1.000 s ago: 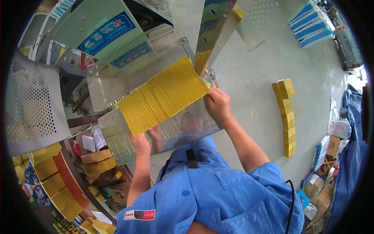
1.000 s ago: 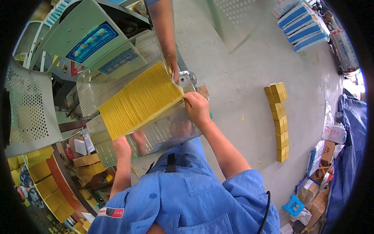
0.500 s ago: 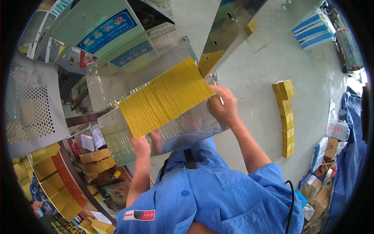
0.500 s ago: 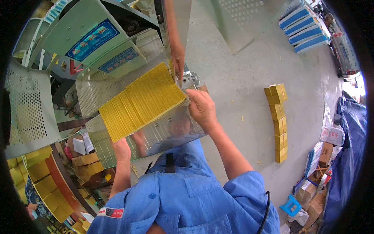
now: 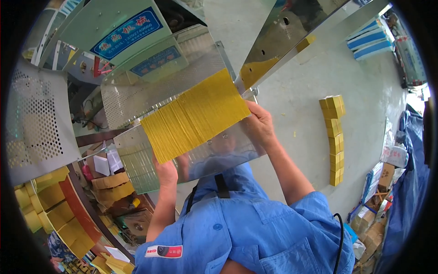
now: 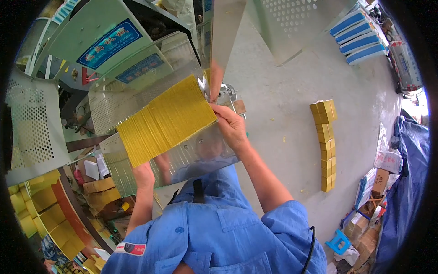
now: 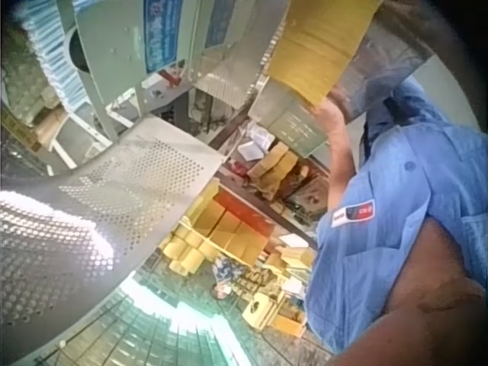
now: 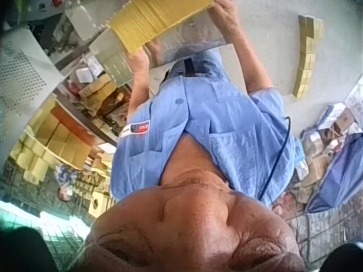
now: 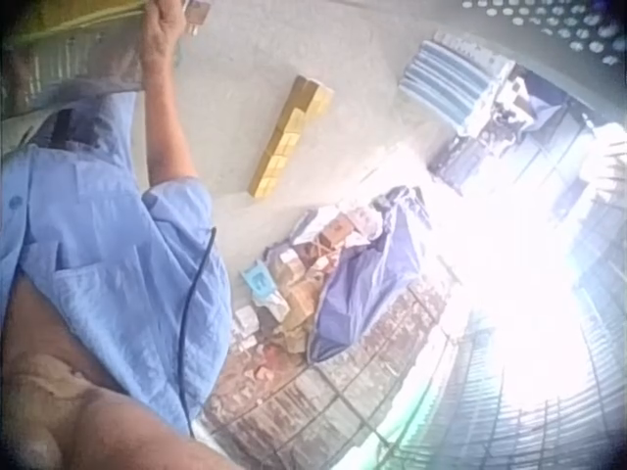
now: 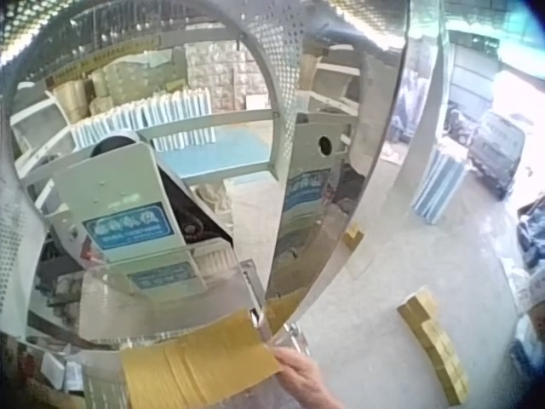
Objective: Gathering stacks of yellow paper blocks, inserting clean divider sheets, and using an automated band strapping machine to bundle them.
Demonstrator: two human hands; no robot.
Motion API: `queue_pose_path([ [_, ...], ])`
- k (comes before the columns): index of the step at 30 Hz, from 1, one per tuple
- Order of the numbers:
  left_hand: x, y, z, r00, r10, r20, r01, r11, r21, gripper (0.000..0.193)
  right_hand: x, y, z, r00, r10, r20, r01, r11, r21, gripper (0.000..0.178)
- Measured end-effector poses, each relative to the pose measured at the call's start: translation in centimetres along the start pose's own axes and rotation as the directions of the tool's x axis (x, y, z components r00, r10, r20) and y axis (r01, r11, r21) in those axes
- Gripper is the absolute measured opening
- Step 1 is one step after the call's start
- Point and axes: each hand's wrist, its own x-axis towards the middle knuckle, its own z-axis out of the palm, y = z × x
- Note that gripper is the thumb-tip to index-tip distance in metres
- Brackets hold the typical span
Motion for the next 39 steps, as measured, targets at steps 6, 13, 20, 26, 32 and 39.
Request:
queue_pose_path([
  [6,-1.2,2.9,-4.0,0.983,0.085,0.162,-0.179,0.632,0.754,0.035,-1.9,-2.7,0.4,0.983,-0.116,0.143,0.147,0.961,-0.232,0.034],
  [13,-3.9,7.9,-4.8,0.984,-0.12,0.132,0.11,0.991,0.079,0.049,-4.1,-4.9,1.7,0.98,0.069,0.187,-0.014,0.959,-0.284,0.033],
  [20,-1.3,9.0,-3.9,0.926,-0.277,0.255,0.313,0.943,-0.114,0.063,-1.0,-4.8,3.0,0.972,0.157,0.173,-0.096,0.945,-0.314,0.037],
  [26,-0.1,8.3,-3.4,0.965,-0.225,0.134,0.247,0.954,-0.173,0.052,1.8,-4.2,4.0,0.958,0.23,0.174,-0.203,0.966,-0.159,0.034],
  [32,5.7,7.6,-1.6,0.955,-0.231,0.184,0.195,0.961,0.197,0.046,4.7,-2.0,6.2,0.981,0.193,0.034,-0.185,0.969,-0.163,0.037],
  [39,7.0,8.6,-2.0,0.941,-0.241,0.24,0.196,0.961,0.195,0.049,4.6,-0.7,6.3,0.991,0.133,0.007,-0.129,0.971,-0.199,0.043],
])
